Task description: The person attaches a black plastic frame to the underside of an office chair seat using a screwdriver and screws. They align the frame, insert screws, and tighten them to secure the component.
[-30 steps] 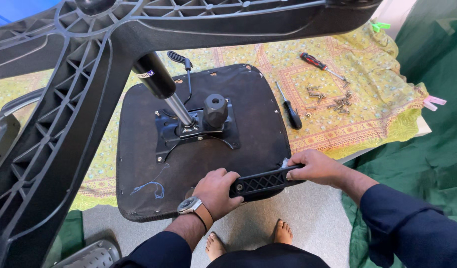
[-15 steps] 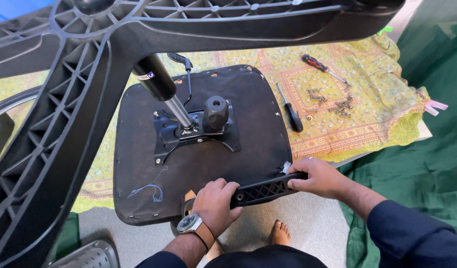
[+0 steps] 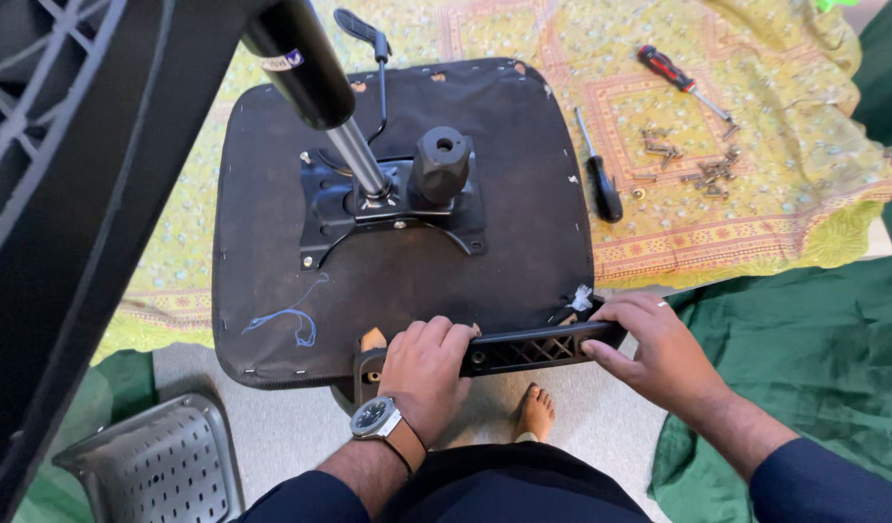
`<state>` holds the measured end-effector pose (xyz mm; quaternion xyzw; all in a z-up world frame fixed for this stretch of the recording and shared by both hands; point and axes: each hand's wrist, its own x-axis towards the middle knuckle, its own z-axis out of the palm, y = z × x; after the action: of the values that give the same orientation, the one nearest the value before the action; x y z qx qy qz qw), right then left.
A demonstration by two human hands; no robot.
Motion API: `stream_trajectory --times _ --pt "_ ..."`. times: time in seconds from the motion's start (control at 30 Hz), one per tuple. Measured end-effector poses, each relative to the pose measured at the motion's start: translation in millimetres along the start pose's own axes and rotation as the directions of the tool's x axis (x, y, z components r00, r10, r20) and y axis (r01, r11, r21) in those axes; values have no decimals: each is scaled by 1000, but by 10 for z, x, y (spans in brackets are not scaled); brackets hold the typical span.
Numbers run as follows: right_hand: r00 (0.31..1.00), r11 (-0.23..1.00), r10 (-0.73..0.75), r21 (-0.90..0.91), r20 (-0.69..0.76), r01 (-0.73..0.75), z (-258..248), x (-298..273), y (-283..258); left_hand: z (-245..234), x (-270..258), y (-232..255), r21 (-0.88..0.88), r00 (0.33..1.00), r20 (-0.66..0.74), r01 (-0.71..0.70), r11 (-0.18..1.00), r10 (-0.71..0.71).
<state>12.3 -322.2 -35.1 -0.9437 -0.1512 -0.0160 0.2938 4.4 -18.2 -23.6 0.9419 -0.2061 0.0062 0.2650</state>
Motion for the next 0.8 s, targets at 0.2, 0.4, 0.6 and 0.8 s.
stream_trajectory --times 0.2,0.4,0.6,0.8 --pt "999 1000 -17 26 49 16 -36 22 18 -24 34 51 8 1000 -1 23 1000 -23" --pt "996 1000 18 5 89 -19 -56 73 42 -45 93 51 -11 1000 -1 31 999 -31" --pt "993 999 43 28 108 -46 -65 221 96 -65 173 41 -32 983 117 142 989 -138" --pt "925 963 248 33 287 -269 -85 426 137 -72 148 13 -85 984 95 158 984 -150"
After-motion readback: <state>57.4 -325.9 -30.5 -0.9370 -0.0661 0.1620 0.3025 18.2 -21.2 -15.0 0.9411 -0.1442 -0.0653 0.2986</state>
